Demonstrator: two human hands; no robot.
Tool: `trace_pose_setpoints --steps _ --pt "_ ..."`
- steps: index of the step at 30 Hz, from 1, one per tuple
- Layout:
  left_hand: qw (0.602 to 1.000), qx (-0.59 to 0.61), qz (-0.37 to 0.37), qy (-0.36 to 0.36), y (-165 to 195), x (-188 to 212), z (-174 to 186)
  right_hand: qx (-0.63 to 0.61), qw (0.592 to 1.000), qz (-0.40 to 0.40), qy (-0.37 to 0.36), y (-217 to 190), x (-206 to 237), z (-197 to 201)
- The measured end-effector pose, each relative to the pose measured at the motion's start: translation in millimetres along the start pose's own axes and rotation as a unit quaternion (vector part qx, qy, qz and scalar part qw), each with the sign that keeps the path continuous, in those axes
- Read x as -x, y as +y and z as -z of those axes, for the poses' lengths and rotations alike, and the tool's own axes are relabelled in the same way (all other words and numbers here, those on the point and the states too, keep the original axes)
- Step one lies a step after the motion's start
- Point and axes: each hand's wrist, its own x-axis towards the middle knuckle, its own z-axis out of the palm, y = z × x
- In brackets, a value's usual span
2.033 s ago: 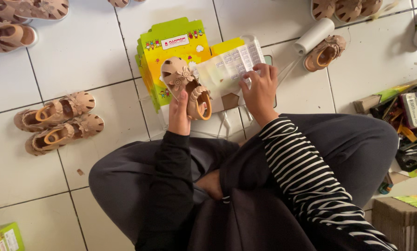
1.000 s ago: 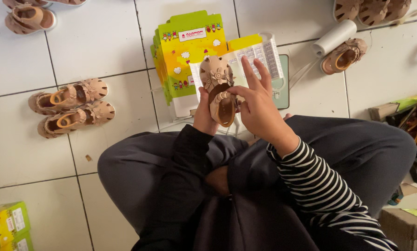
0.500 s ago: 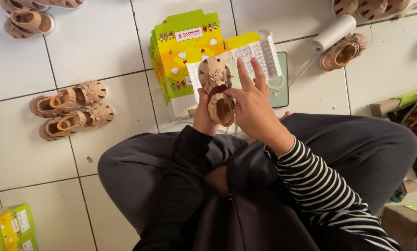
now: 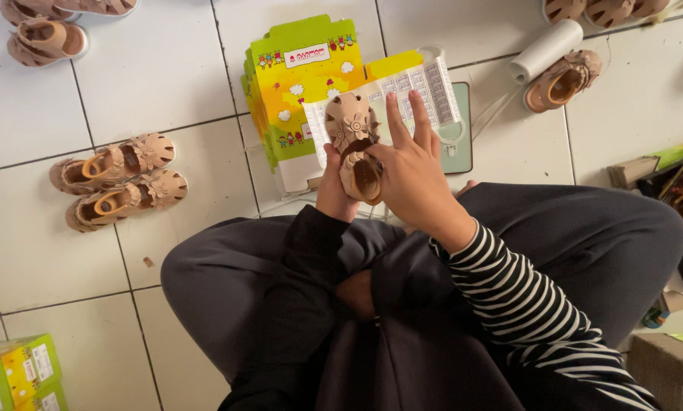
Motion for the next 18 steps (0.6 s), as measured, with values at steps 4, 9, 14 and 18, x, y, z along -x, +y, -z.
trace_pose_setpoints --steps 4,9,14,18 --pt "1.000 0.004 0.000 -0.014 0 -2 2 0.031 0.999 0.014 0.008 0 1 -2" --pt "1.000 0.006 0.005 -0.010 -1 -6 5 0.099 0.994 0.042 0.033 7 -1 -4" --pt "0.999 0.004 -0.031 -0.043 9 -11 0 -0.238 0.964 -0.026 0.116 8 7 -9" --pt "0.996 0.027 -0.078 -0.046 14 -11 3 0.051 0.991 0.077 0.101 -6 17 -22"
